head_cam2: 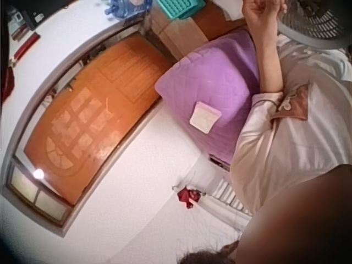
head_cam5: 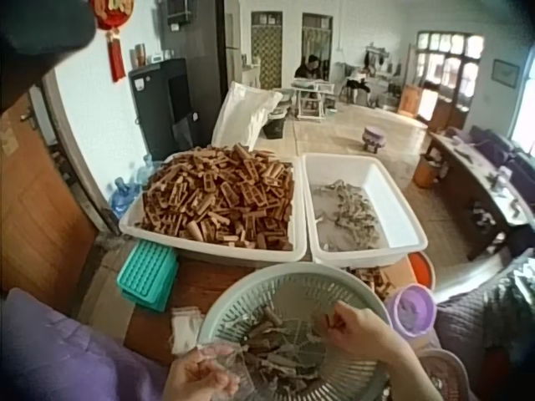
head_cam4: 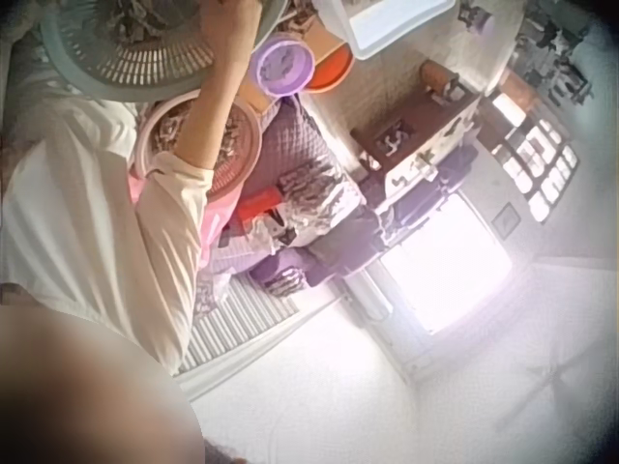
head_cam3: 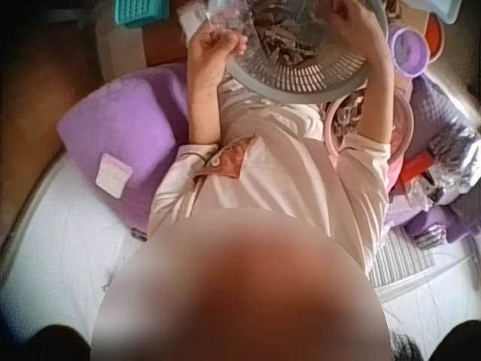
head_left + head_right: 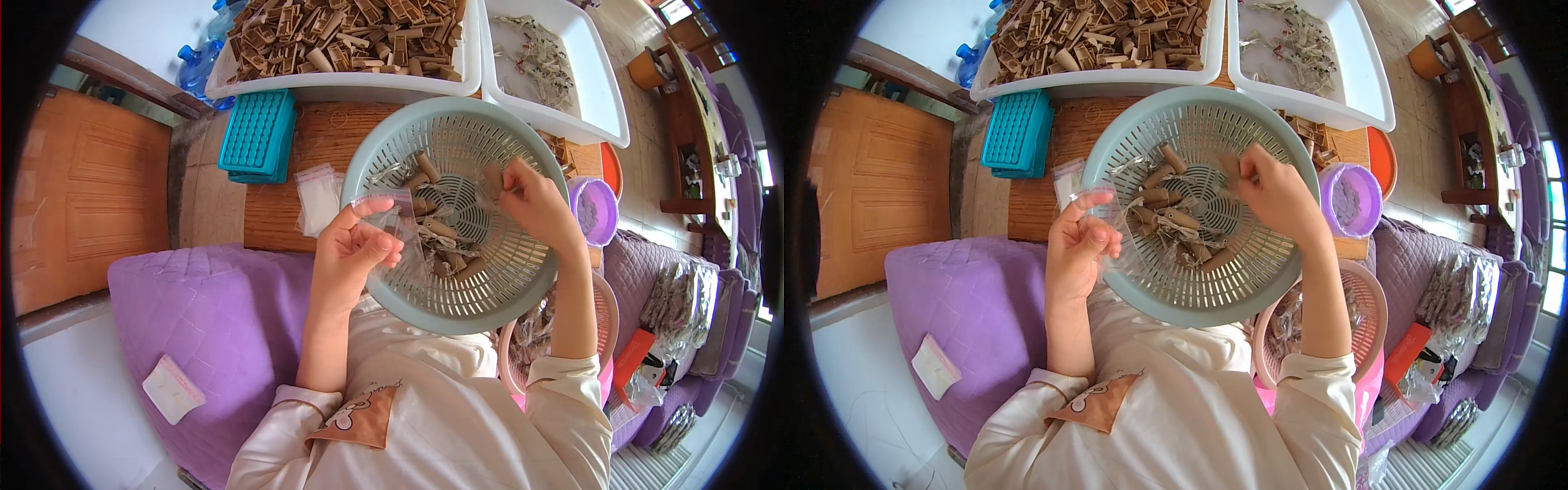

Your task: The person picks up small cardboard pieces from a blue strainer and packs them into small transparent plastic bags by hand.

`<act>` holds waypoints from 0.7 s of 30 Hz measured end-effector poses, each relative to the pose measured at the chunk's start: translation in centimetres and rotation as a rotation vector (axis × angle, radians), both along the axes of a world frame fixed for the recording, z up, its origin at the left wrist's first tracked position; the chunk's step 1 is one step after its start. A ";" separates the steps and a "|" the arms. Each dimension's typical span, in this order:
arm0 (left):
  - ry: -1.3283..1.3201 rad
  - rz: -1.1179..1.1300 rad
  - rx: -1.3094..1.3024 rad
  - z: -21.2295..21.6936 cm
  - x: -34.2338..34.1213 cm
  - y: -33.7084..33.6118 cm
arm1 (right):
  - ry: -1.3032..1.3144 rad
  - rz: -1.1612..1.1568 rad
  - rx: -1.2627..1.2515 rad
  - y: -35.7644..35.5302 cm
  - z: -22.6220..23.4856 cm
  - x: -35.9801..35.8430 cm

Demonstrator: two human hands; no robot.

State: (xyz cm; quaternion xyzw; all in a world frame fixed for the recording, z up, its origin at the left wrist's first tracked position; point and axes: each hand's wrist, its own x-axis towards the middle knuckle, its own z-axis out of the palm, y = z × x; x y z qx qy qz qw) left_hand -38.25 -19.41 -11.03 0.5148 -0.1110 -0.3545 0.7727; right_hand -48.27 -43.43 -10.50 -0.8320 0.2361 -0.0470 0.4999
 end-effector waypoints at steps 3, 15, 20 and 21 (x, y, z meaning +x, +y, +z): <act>0.013 -0.027 0.033 -0.1 -0.1 0.2 | 0.460 0.325 -0.503 -0.3 1.3 0.6; 0.114 -0.004 -0.110 -0.7 0.0 0.7 | 0.288 0.323 -0.505 3.0 -5.3 9.2; 0.232 0.032 -0.153 0.3 -0.2 0.7 | 0.033 0.198 -0.054 3.3 -0.1 7.5; 0.237 0.027 -0.155 0.2 -0.5 0.3 | -0.069 0.170 0.284 3.4 0.5 6.7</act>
